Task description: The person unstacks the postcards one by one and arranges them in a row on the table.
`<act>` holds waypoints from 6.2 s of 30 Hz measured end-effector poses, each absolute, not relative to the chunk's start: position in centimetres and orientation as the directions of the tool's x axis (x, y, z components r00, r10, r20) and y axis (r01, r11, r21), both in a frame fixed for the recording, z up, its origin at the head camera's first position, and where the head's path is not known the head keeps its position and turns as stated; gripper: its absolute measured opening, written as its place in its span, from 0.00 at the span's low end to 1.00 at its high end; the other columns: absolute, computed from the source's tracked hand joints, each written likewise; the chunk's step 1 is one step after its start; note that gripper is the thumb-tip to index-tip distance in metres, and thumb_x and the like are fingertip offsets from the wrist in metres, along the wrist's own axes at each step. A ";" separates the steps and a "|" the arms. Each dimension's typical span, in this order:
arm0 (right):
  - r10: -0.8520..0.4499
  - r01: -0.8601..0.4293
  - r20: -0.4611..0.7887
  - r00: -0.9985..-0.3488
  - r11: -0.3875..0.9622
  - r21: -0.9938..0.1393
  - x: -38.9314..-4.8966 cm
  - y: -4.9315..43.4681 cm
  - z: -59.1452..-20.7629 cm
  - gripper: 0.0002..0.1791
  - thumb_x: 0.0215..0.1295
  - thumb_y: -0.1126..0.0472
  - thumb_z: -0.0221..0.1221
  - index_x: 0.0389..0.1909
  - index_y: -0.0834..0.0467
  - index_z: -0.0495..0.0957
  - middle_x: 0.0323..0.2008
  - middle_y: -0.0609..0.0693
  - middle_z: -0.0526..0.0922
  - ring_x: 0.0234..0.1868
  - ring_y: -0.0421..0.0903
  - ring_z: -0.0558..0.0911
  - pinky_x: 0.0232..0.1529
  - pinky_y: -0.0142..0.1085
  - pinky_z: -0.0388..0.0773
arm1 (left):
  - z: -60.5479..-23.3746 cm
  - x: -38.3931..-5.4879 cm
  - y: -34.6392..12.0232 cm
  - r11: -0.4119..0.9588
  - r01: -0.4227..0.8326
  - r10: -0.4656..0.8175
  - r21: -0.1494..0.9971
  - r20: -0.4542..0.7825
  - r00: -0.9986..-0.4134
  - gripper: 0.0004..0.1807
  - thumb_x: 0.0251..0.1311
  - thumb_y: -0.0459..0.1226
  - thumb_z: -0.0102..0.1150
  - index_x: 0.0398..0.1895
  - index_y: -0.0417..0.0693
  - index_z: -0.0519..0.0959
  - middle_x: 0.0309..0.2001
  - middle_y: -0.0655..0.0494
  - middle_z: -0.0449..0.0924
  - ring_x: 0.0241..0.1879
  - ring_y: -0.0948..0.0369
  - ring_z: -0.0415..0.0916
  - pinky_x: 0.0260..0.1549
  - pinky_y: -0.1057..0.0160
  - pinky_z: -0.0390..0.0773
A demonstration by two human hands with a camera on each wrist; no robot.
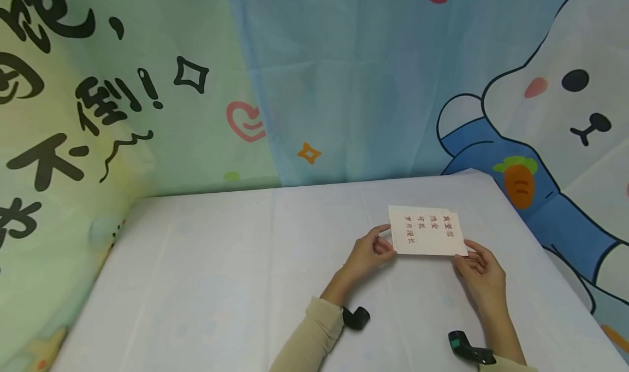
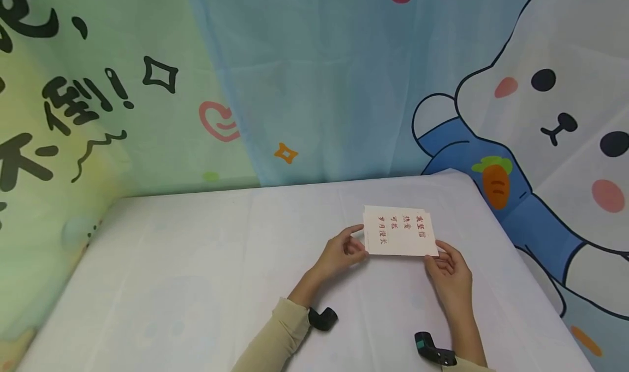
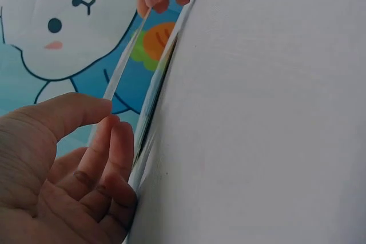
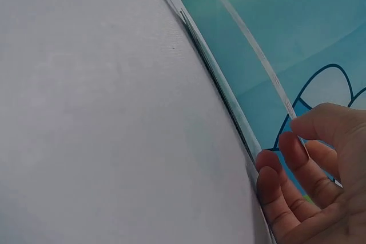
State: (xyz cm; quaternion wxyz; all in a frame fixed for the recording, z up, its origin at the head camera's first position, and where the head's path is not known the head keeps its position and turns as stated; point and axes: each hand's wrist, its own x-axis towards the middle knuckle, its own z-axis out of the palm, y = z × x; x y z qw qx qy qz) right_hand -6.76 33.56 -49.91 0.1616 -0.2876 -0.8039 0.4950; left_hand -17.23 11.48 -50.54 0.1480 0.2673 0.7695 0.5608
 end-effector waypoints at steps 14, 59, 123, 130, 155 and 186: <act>0.655 0.359 -0.075 -0.752 0.312 -0.880 -5.4 33.7 -50.4 0.27 0.71 0.53 0.56 0.66 0.61 0.68 0.44 0.45 0.71 0.29 0.25 0.76 0.31 0.16 0.73 | -49.8 -15.8 11.3 0.288 0.230 0.618 0.930 0.003 -0.786 0.34 0.57 0.32 0.67 0.67 0.42 0.66 0.37 0.53 0.84 0.28 0.76 0.73 0.33 0.77 0.73; 0.717 0.554 -0.069 -0.694 0.470 -0.687 -3.2 34.6 -49.2 0.18 0.65 0.59 0.56 0.48 0.69 0.77 0.34 0.59 0.80 0.31 0.44 0.71 0.26 0.25 0.62 | -48.5 -11.7 12.8 0.611 0.198 0.515 0.766 -0.195 -0.835 0.23 0.50 0.40 0.71 0.51 0.50 0.79 0.23 0.70 0.83 0.29 0.76 0.73 0.30 0.73 0.69; 0.729 0.393 -0.127 -0.673 0.206 -0.896 -5.3 33.0 -48.7 0.19 0.69 0.52 0.57 0.57 0.55 0.77 0.38 0.38 0.72 0.39 0.35 0.71 0.33 0.15 0.72 | -50.5 -15.1 12.0 0.302 0.149 0.452 0.942 -0.004 -0.892 0.14 0.56 0.30 0.65 0.46 0.38 0.80 0.34 0.59 0.77 0.31 0.75 0.71 0.35 0.77 0.73; 0.696 0.382 -0.102 -0.711 0.260 -0.887 -6.0 33.0 -48.9 0.20 0.69 0.54 0.57 0.57 0.58 0.76 0.39 0.39 0.73 0.39 0.35 0.72 0.34 0.15 0.72 | -50.6 -15.8 12.2 0.276 0.140 0.437 0.951 0.006 -0.899 0.18 0.54 0.29 0.66 0.50 0.38 0.78 0.34 0.59 0.76 0.31 0.73 0.72 0.34 0.76 0.72; 0.588 0.443 -0.101 -0.803 0.474 -0.761 -8.6 34.8 -50.8 0.30 0.65 0.62 0.58 0.67 0.68 0.66 0.55 0.65 0.67 0.39 0.47 0.67 0.29 0.21 0.63 | -51.7 -18.1 13.9 0.398 0.179 0.415 0.900 -0.003 -0.910 0.22 0.52 0.31 0.68 0.53 0.37 0.80 0.31 0.61 0.71 0.28 0.74 0.68 0.32 0.77 0.69; 0.612 0.446 -0.107 -0.783 0.433 -0.784 -9.5 34.3 -50.6 0.27 0.68 0.59 0.52 0.65 0.69 0.68 0.58 0.64 0.63 0.39 0.46 0.66 0.29 0.25 0.64 | -51.1 -18.7 13.2 0.437 0.265 0.438 0.860 0.054 -0.897 0.17 0.56 0.34 0.65 0.50 0.41 0.82 0.33 0.60 0.72 0.28 0.73 0.65 0.31 0.75 0.66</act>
